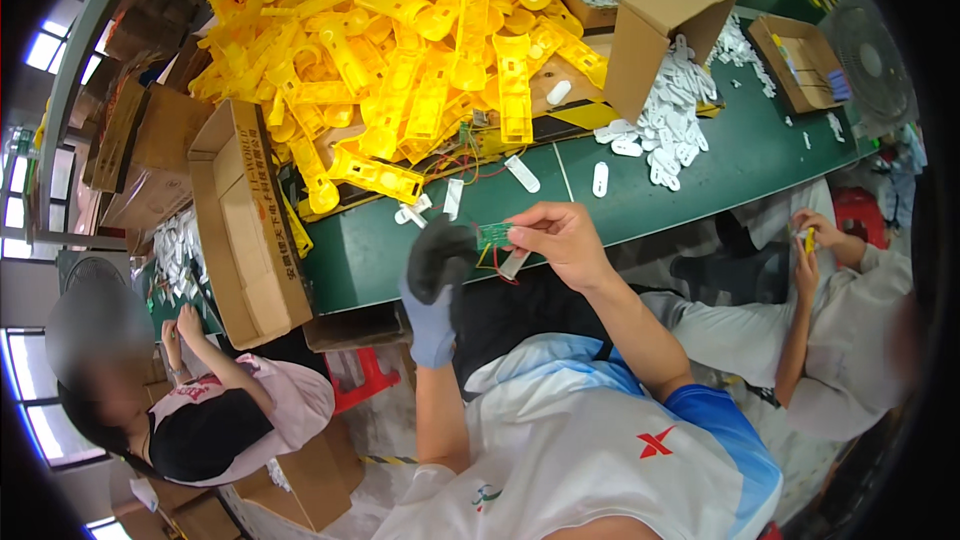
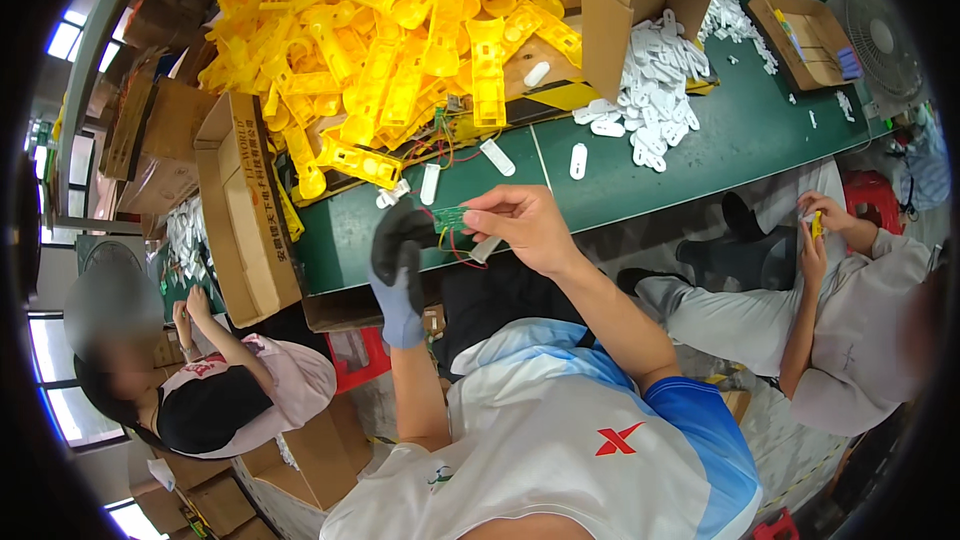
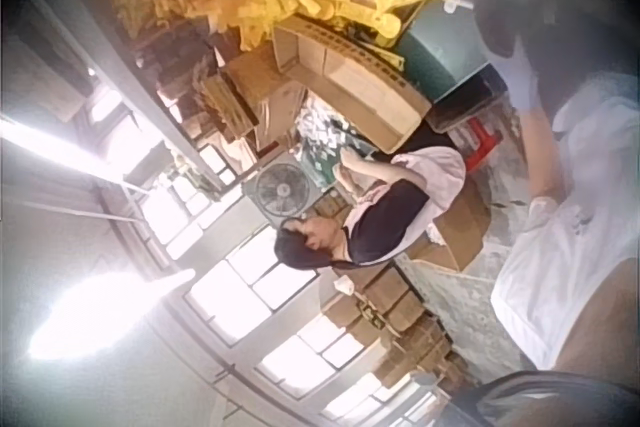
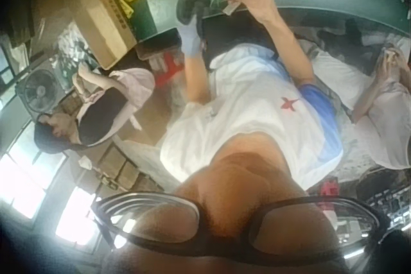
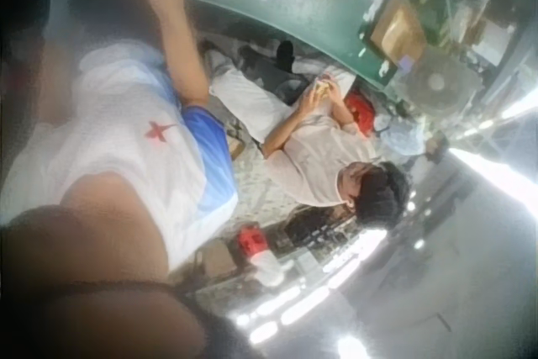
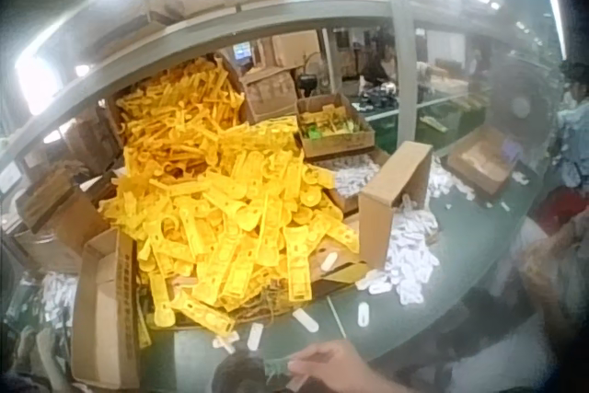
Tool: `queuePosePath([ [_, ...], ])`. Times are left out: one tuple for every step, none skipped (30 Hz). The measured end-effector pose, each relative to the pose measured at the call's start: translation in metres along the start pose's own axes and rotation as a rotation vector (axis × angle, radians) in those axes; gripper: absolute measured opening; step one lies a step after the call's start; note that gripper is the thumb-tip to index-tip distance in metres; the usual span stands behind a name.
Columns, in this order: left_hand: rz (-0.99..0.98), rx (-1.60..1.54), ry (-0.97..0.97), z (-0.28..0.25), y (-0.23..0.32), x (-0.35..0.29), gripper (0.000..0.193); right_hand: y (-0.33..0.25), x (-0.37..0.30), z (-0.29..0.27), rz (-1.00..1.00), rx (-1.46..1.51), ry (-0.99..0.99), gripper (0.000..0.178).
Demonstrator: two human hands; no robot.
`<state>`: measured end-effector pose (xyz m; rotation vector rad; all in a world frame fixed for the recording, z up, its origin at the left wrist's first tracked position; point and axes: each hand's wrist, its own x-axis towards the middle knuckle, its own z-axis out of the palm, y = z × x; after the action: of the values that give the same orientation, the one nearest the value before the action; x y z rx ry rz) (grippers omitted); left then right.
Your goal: The recorder assembles small electronic components into yellow plastic housings.
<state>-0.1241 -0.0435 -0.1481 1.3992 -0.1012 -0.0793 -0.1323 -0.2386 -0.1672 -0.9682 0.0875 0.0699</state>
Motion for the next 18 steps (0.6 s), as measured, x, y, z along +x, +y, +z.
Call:
queuePosePath([
  [-0.044, 0.056, 0.027, 0.002, -0.009, -0.002, 0.038, 0.0, 0.0, 0.0, 0.003, -0.042, -0.018, 0.015],
  [-0.055, 0.058, 0.041, 0.005, -0.01, -0.003, 0.038, 0.001, 0.001, 0.002, 0.017, -0.086, -0.041, 0.015],
  [-0.063, 0.059, 0.041, 0.009, -0.011, -0.001, 0.032, -0.001, 0.0, 0.003, 0.024, -0.071, -0.027, 0.014],
  [-0.069, 0.061, 0.042, 0.012, -0.011, -0.001, 0.026, 0.001, -0.002, 0.0, 0.041, -0.064, -0.036, 0.014],
  [-0.023, 0.072, 0.047, 0.017, -0.013, -0.002, 0.022, 0.002, -0.004, -0.006, 0.022, -0.098, -0.036, 0.014],
  [0.028, 0.089, 0.048, 0.021, -0.014, -0.003, 0.017, 0.002, -0.004, -0.011, -0.003, -0.127, -0.037, 0.013],
  [0.055, 0.131, 0.052, 0.024, -0.017, -0.005, 0.016, 0.003, -0.005, -0.016, 0.006, -0.123, -0.041, 0.012],
  [0.107, 0.174, 0.058, 0.026, -0.021, -0.007, 0.016, 0.004, -0.005, -0.018, 0.001, -0.107, -0.046, 0.012],
  [0.09, 0.175, 0.073, 0.027, -0.024, -0.009, 0.015, 0.005, -0.007, -0.02, 0.006, -0.115, -0.042, 0.012],
  [0.073, 0.175, 0.086, 0.028, -0.026, -0.011, 0.015, 0.005, -0.008, -0.021, 0.011, -0.124, -0.036, 0.012],
  [0.076, 0.186, 0.08, 0.031, -0.028, -0.013, 0.015, 0.004, -0.009, -0.023, 0.032, -0.13, -0.019, 0.011],
  [0.069, 0.192, 0.103, 0.035, -0.029, -0.015, 0.015, 0.005, -0.01, -0.025, 0.026, -0.119, -0.017, 0.011],
  [0.062, 0.197, 0.124, 0.037, -0.03, -0.015, 0.015, 0.006, -0.009, -0.028, 0.026, -0.113, -0.014, 0.012],
  [0.064, 0.206, 0.115, 0.038, -0.03, -0.013, 0.015, 0.007, -0.01, -0.03, 0.025, -0.107, -0.01, 0.012],
  [0.109, 0.334, 0.079, 0.04, -0.029, -0.011, 0.016, 0.005, -0.01, -0.034, 0.017, -0.098, -0.005, 0.012],
  [0.154, 0.462, 0.042, 0.042, -0.03, -0.009, 0.017, 0.001, -0.012, -0.038, 0.032, -0.107, 0.007, 0.011],
  [0.159, 0.469, 0.029, 0.046, -0.027, -0.003, 0.017, -0.002, -0.012, -0.044, 0.045, -0.115, 0.019, 0.011],
  [0.186, 0.455, -0.075, 0.049, -0.023, 0.003, 0.014, -0.004, -0.012, -0.051, 0.035, -0.105, 0.027, 0.011],
])
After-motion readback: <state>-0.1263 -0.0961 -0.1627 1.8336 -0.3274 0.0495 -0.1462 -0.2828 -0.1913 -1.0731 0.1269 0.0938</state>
